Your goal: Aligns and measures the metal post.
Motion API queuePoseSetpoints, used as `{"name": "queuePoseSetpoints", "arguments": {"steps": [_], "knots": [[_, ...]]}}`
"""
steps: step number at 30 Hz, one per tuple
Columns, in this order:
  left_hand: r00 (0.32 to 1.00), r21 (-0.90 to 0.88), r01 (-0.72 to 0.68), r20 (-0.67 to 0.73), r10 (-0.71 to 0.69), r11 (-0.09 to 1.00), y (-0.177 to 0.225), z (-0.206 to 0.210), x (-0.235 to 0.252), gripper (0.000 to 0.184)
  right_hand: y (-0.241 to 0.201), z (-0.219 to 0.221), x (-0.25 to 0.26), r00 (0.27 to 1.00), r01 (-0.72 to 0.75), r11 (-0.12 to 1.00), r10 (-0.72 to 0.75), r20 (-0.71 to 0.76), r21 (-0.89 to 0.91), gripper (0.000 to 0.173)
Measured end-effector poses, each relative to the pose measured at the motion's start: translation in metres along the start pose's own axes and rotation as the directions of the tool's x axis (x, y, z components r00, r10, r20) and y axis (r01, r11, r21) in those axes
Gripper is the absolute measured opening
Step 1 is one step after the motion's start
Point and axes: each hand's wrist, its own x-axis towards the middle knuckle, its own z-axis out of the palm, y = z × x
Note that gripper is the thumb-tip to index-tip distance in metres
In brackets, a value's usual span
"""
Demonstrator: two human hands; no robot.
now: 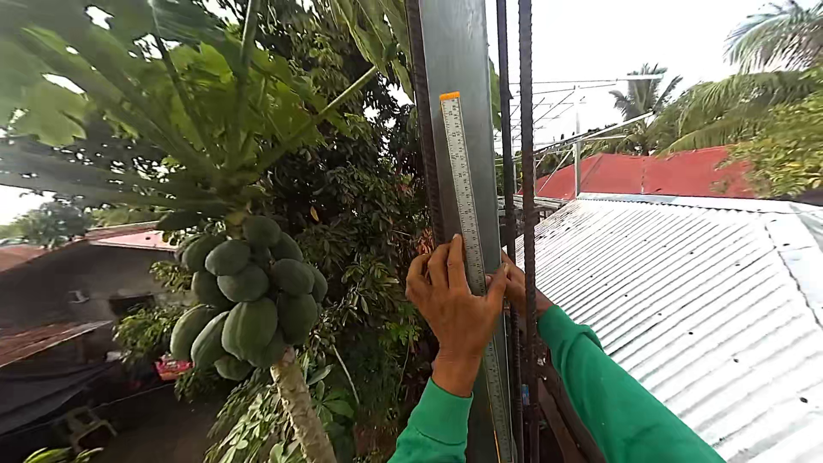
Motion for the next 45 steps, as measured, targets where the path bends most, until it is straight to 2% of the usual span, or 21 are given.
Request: {"name": "queuePoseSetpoints", "arguments": {"steps": [3, 10, 15, 18, 21, 25, 27, 30, 33, 36, 40, 45], "knots": [[1.000, 0.035, 0.010, 0.012, -0.010, 0.999, 0.002, 0.002, 0.000, 0.063, -0.005, 0.001, -0.001, 1.000, 0.001, 1.000, -0.001, -0.010, -0.021, 0.114], [0.993, -0.349, 0.120, 0.023, -0.120, 0.929, -0.004, 0.015, -0.007, 0.057, -0.003, 0.000, -0.001, 1.000, -0.005, 1.000, 0.005, 0.031, 0.000, 0.112], [0.997, -0.561, 0.074, 0.068, -0.043, 0.825, -0.025, 0.000, -0.013, 0.051, -0.009, 0.003, -0.005, 0.999, -0.019, 1.000, 0.019, 0.040, -0.002, 0.110], [0.998, -0.589, 0.056, 0.016, -0.058, 0.806, -0.030, -0.028, -0.010, 0.044, -0.019, 0.008, -0.008, 0.998, -0.039, 0.999, 0.038, 0.046, 0.015, 0.108], [0.992, -0.599, 0.116, 0.029, -0.123, 0.792, -0.050, -0.067, 0.005, 0.042, -0.016, 0.005, -0.010, 0.996, -0.048, 0.998, 0.046, 0.075, 0.027, 0.104], [0.983, -0.448, 0.181, 0.122, -0.140, 0.875, -0.092, -0.100, 0.049, 0.043, -0.007, 0.003, -0.012, 0.997, -0.039, 0.999, 0.038, 0.071, 0.015, 0.099], [0.989, -0.343, 0.128, 0.116, -0.093, 0.930, -0.111, -0.091, 0.071, 0.042, -0.005, 0.000, -0.008, 0.995, -0.030, 0.999, 0.027, 0.094, 0.030, 0.102], [0.993, -0.239, 0.088, 0.094, -0.067, 0.967, -0.128, -0.053, 0.087, 0.045, -0.007, 0.002, -0.011, 0.996, -0.021, 1.000, 0.019, 0.087, 0.023, 0.100], [0.991, -0.263, 0.132, 0.050, -0.124, 0.956, -0.125, -0.011, 0.088, 0.046, -0.004, 0.001, -0.017, 0.997, -0.041, 0.999, 0.040, 0.058, 0.013, 0.100], [0.987, -0.337, 0.153, 0.008, -0.159, 0.929, -0.114, 0.017, 0.088, 0.045, -0.018, 0.004, -0.015, 0.994, -0.091, 0.996, 0.090, 0.066, 0.011, 0.098], [0.995, -0.371, 0.099, 0.052, -0.086, 0.923, -0.109, 0.039, 0.088, 0.045, -0.015, 0.001, -0.013, 0.994, -0.078, 0.997, 0.076, 0.080, 0.021, 0.096], [0.995, -0.385, 0.094, 0.072, -0.072, 0.918, -0.101, 0.057, 0.084, 0.044, -0.011, -0.001, -0.012, 0.994, -0.031, 0.998, 0.025, 0.110, 0.051, 0.093]]}}
